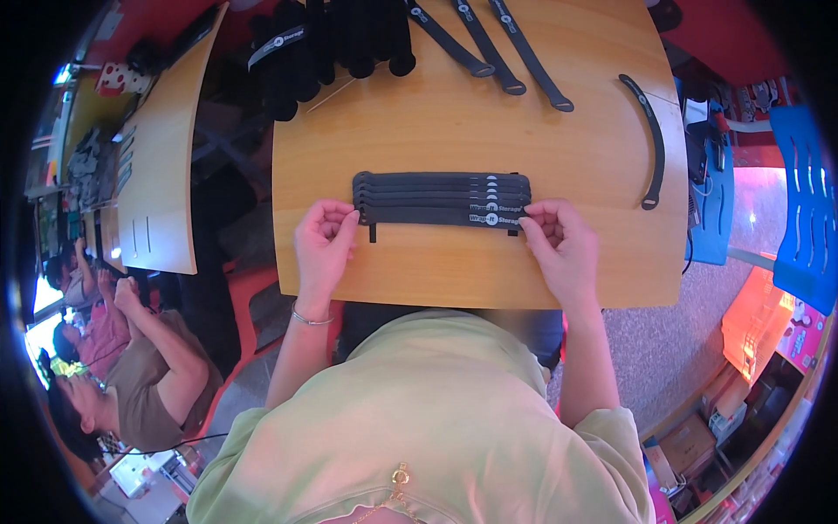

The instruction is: Inspecting and poking small holes in flexible black plastic strips using a thin pin-like tool.

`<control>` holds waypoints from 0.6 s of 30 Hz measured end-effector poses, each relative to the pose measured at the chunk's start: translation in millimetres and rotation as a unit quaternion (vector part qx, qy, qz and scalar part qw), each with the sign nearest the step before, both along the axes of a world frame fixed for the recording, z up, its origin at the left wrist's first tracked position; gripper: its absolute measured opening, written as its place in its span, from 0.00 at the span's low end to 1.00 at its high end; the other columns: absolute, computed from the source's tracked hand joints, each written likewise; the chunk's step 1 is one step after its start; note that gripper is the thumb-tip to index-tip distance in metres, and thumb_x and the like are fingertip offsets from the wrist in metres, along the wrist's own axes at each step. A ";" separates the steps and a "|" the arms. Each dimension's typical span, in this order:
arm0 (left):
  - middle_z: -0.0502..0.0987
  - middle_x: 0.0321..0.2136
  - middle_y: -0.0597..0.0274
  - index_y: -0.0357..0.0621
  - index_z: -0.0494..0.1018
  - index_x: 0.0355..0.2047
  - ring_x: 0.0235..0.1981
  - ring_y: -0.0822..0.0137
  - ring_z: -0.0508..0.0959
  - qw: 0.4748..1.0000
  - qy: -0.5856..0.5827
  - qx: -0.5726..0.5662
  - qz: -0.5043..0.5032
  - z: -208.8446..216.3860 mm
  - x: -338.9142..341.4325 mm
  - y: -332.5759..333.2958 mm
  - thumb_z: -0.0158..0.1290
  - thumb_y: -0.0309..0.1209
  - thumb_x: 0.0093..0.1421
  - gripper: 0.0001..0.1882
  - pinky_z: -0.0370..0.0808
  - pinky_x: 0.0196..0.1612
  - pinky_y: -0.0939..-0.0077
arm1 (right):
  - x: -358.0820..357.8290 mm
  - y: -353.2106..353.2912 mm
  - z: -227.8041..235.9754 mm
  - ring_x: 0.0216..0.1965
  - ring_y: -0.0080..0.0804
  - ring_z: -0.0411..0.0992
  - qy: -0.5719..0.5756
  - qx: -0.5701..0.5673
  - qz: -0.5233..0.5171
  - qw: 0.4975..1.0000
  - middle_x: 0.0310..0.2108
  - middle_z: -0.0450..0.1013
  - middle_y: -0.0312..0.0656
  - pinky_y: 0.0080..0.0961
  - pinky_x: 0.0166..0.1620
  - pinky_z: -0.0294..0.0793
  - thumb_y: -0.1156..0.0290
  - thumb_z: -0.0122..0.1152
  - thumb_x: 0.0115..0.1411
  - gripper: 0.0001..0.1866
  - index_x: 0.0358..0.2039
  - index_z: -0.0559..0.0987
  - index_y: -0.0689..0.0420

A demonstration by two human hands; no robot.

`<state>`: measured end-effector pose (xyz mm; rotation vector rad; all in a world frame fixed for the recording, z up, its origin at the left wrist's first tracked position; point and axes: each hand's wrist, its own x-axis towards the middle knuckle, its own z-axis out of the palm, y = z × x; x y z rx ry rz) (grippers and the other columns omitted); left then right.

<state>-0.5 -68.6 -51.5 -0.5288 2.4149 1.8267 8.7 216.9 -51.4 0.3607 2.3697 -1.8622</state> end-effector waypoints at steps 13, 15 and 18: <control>0.71 0.18 0.71 0.38 0.71 0.28 0.16 0.85 0.67 1.000 0.000 -0.010 -0.002 2.0 -0.5 1.7 0.53 0.22 0.55 0.02 0.64 0.14 0.90 | -3.5 -7.6 2.0 0.22 0.13 0.66 0.009 0.043 -0.032 0.999 0.23 0.68 0.33 0.10 0.23 0.67 0.79 0.60 0.54 0.09 0.33 0.69 0.61; 0.71 0.19 0.71 0.38 0.71 0.29 0.16 0.85 0.67 1.000 0.002 -0.011 -0.003 0.9 -0.4 1.3 0.53 0.22 0.55 0.02 0.64 0.14 0.90 | -3.7 -7.3 1.7 0.21 0.14 0.66 0.013 0.049 -0.030 0.998 0.23 0.68 0.34 0.11 0.22 0.67 0.79 0.60 0.53 0.10 0.33 0.68 0.61; 0.71 0.19 0.71 0.38 0.71 0.29 0.16 0.85 0.67 1.000 0.006 -0.010 -0.003 0.3 0.0 1.1 0.53 0.22 0.55 0.02 0.64 0.15 0.90 | -4.4 -8.8 4.9 0.21 0.14 0.66 0.004 0.053 -0.032 0.998 0.23 0.68 0.34 0.11 0.22 0.67 0.79 0.60 0.53 0.10 0.33 0.68 0.61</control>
